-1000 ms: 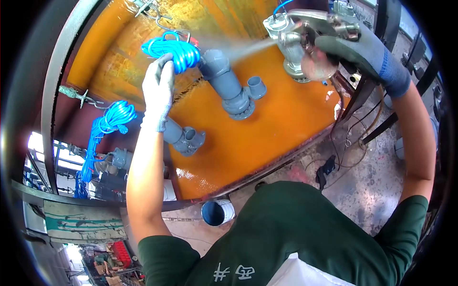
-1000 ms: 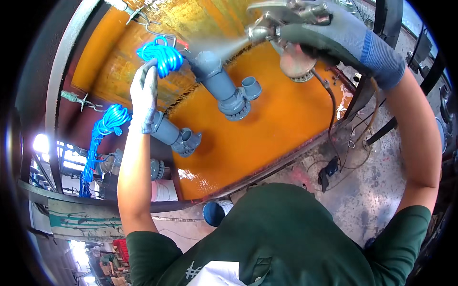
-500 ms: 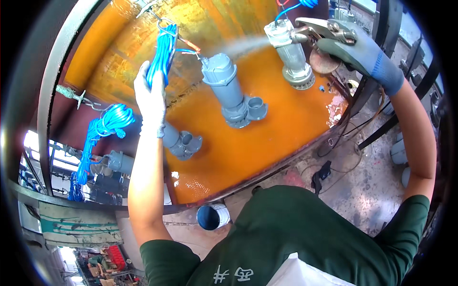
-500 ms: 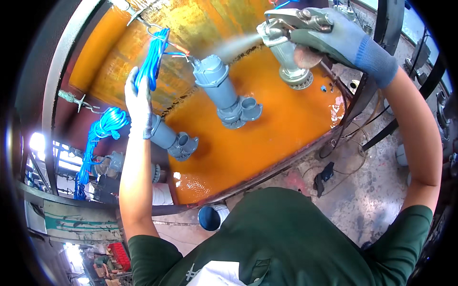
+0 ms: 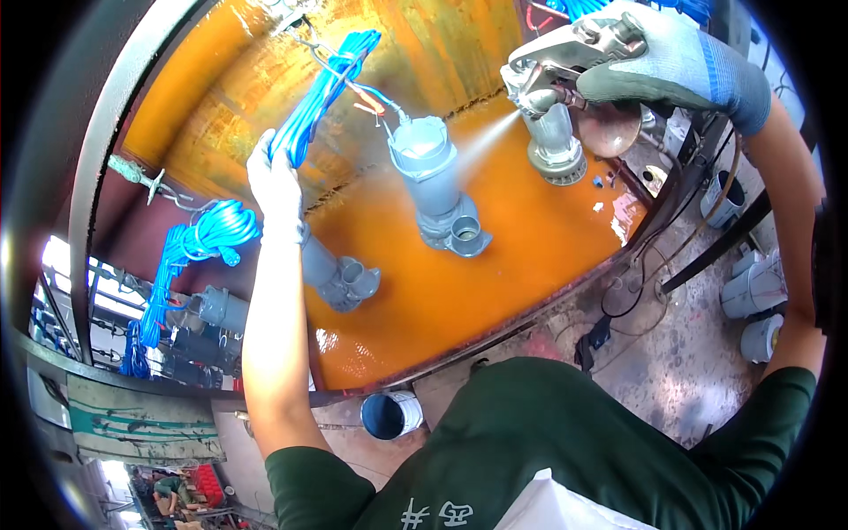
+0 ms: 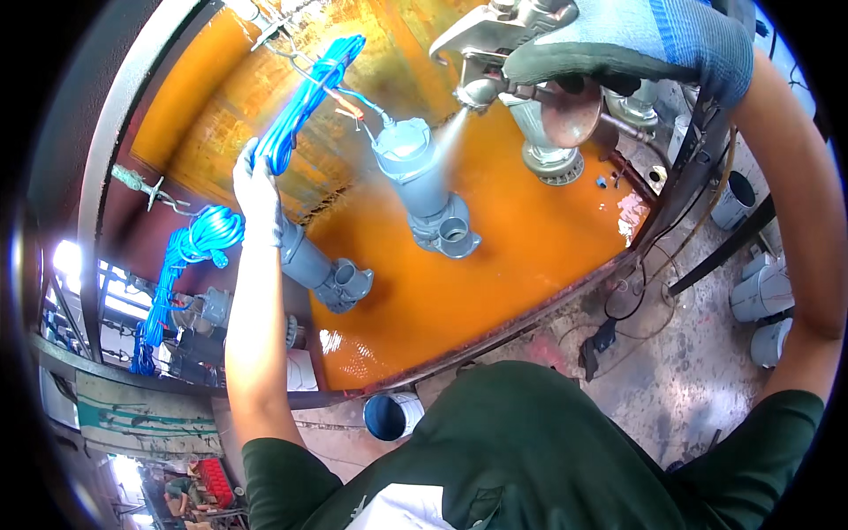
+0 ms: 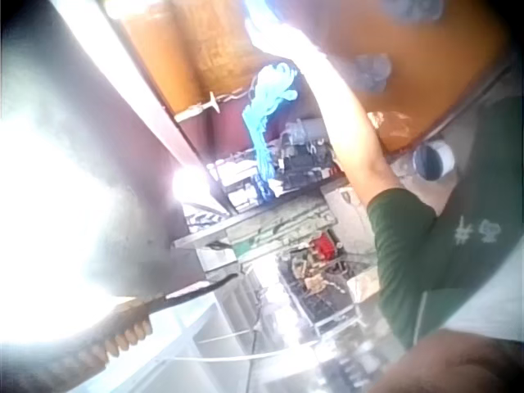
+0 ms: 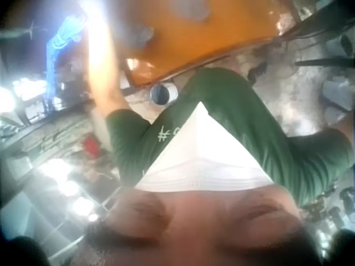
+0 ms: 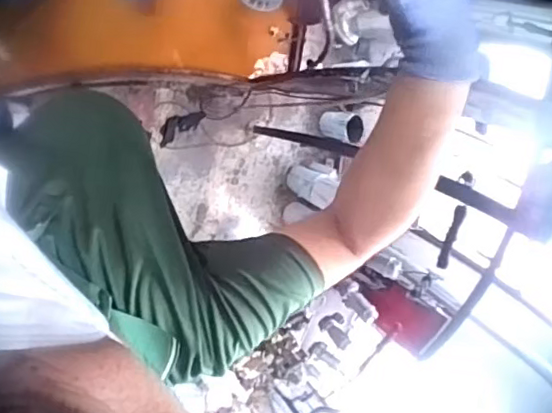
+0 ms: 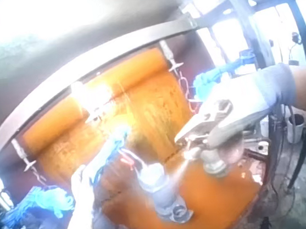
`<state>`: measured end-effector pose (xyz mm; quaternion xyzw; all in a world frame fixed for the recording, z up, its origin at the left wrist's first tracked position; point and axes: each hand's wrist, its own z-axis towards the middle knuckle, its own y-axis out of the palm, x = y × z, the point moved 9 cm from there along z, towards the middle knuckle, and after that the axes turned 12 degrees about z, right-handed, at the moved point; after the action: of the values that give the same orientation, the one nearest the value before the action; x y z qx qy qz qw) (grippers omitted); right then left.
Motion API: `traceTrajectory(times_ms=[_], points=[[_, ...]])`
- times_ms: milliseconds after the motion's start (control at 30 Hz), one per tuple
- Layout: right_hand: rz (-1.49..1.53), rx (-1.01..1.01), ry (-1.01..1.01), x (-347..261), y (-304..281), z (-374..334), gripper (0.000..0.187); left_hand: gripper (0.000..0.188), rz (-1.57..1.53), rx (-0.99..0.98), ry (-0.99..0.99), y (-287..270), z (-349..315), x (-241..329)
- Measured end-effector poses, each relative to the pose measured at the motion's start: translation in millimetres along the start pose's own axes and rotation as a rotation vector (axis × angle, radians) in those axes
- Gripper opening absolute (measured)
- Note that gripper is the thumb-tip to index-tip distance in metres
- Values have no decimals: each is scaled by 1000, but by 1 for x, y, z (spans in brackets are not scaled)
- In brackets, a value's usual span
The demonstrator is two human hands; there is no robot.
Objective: The person spray paints suspended electric pumps using a spray gun, turning and holding each pump by hand to coat all sides.
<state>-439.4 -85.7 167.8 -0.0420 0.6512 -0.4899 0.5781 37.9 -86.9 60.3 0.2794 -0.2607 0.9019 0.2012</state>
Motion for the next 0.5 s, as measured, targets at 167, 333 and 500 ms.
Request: traceTrajectory(times_ms=[167,333,500], points=[[-159,-23,-162,-15,15,26,51,39,42,37,-50,-4,17,-36],[15,-147,-238,21,26,13,51,39,150,69,32,8,36,-41],[249,68,156,90,-18,-35,44,41,305,95,160,23,57,-56]])
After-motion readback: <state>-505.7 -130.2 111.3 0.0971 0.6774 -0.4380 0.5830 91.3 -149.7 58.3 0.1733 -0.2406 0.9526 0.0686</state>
